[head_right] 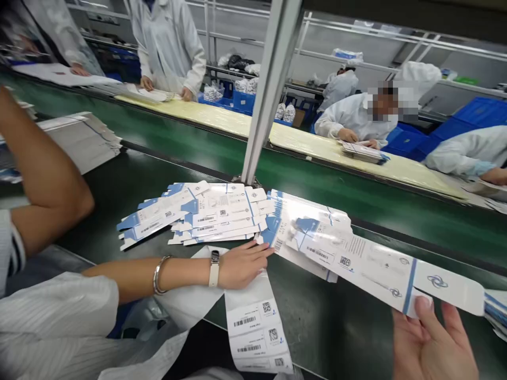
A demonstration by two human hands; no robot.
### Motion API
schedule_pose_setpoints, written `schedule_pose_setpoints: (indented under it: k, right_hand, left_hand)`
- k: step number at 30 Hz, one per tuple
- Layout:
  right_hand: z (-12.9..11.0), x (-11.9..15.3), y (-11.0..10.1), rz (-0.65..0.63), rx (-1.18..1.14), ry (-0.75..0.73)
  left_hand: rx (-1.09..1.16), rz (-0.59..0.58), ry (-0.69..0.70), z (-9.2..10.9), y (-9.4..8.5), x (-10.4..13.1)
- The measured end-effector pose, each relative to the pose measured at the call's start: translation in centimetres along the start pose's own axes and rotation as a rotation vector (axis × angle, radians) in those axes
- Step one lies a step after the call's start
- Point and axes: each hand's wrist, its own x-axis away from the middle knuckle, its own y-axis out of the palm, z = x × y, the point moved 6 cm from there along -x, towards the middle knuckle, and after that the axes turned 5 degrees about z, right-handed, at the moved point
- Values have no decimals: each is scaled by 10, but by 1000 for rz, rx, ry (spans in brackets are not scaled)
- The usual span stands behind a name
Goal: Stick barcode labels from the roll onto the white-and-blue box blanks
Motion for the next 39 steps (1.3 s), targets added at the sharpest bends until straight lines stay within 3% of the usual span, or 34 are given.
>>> schedule_pose_setpoints:
  k: [2,4,8,10,11,14,18,20,22,24,30,33,36,39]
  right_hand:
    - [-10,-2,36,15,-161,177]
    - [-25,7,89,-63,-218,300]
    - [-41,45,188,-239,-257,405]
    - [-35,68,215,-363,-231,451]
    - [-30,77,219,-410,-214,475]
    - [-17,97,201,-618,-107,410]
    - [-4,123,148,-986,158,170]
    - [6,133,125,-1014,209,239]
    - [10,139,113,-979,167,335]
    - [6,140,110,-929,114,328]
    - [-15,130,113,-877,374,-81]
    - [-25,126,113,-781,450,-229]
    - [-44,127,112,-643,390,-370]
    - [-66,130,98,-503,285,-503]
  left_hand:
    - [-6,-7,-1,-1,0,0]
    - [-4,-12,0,-1,0,-1]
    - [32,-12,-3,-1,0,-1]
    - [73,-8,-13,-1,-1,-2]
    - [102,-7,-19,-2,-1,-2]
    - [225,-11,-39,-4,-4,-4]
    - [430,12,-145,-17,-12,-8]
    - [527,32,-224,-27,-15,-10]
    - [618,46,-287,-33,-16,-11]
    - [706,44,-322,-36,-17,-11]
    - [927,-58,-326,-30,-14,-11]
    - [968,-86,-320,-29,-13,-11]
    - [970,-93,-307,-29,-14,-11]
    - [920,-78,-302,-31,-17,-10]
